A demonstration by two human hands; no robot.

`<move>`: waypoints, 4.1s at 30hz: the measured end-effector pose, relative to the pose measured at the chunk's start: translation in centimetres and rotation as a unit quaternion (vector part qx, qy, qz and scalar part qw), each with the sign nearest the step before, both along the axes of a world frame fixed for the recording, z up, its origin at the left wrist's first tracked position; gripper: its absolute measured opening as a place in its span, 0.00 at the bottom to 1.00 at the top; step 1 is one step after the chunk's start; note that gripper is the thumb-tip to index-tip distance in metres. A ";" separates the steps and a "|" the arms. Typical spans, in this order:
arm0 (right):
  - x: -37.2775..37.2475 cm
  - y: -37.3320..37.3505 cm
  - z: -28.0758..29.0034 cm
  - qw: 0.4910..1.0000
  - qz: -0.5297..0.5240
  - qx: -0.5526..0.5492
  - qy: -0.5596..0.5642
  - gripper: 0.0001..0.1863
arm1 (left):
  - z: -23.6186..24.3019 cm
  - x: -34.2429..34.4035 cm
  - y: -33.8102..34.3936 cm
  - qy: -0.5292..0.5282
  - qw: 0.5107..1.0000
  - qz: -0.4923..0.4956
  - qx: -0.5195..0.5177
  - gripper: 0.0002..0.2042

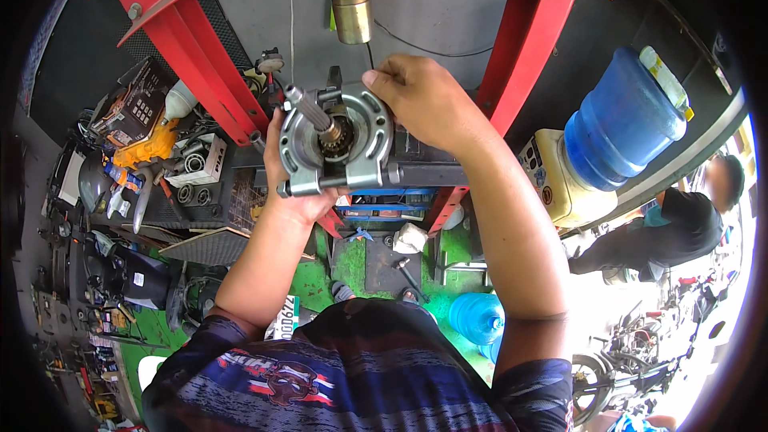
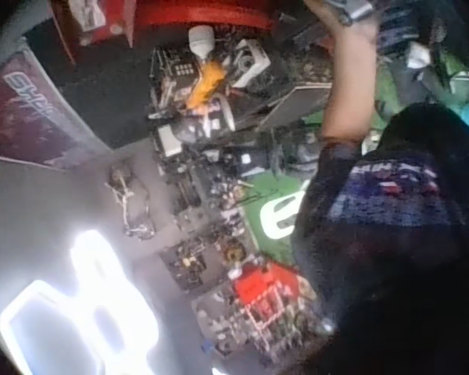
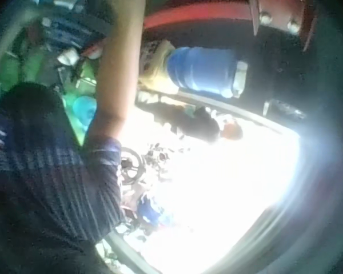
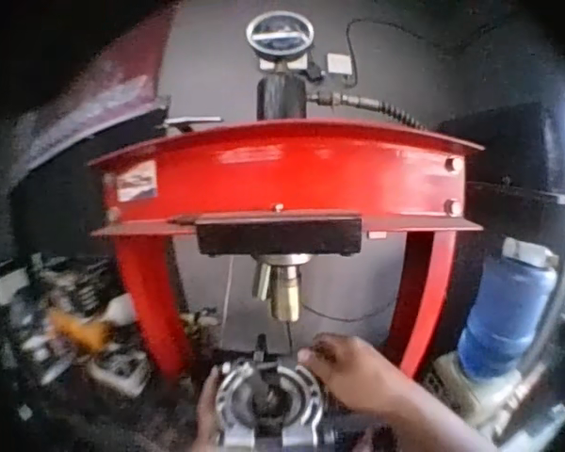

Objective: The person uses a red hydraulic press to remove a bearing from a metal housing. They position the housing under the press, select a cylindrical tool, and operate the lever to push the bearing out. The person then retrieves the removed bearing and the housing, placing them on a nearby workbench.

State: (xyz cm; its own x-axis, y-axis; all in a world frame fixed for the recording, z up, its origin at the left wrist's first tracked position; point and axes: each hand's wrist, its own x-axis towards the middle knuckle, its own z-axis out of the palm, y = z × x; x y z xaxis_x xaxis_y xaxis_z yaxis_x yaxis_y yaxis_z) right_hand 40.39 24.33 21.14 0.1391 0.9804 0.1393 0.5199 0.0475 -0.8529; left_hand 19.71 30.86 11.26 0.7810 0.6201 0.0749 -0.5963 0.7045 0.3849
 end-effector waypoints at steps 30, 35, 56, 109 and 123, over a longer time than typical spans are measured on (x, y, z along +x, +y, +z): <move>5.1 6.4 -4.9 0.977 -0.054 -0.017 0.206 0.13 | -0.9 4.9 2.5 0.128 0.989 0.045 0.051 0.42; 4.9 6.3 -5.4 0.987 -0.046 -0.020 0.153 0.18 | -0.4 4.9 2.2 0.171 0.982 0.061 0.056 0.40; 3.5 -5.5 -4.7 0.987 0.020 -0.041 0.151 0.23 | -1.5 4.8 3.3 0.152 0.987 0.032 0.052 0.38; 3.8 -5.0 -4.8 0.985 -0.031 -0.079 0.148 0.16 | -1.0 5.2 2.9 0.163 0.985 0.044 0.044 0.36; 3.7 0.7 -5.0 0.988 0.039 0.020 0.147 0.52 | -0.9 5.7 2.7 0.153 0.984 0.035 0.082 0.38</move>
State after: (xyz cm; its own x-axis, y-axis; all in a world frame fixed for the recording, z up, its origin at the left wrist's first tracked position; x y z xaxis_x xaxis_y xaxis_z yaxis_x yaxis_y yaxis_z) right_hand 44.06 25.02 16.09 0.1041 0.9844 0.1420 0.2425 0.1133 -0.9635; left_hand 25.37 33.53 10.36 0.7381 0.6726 -0.0526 -0.4801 0.5784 0.6595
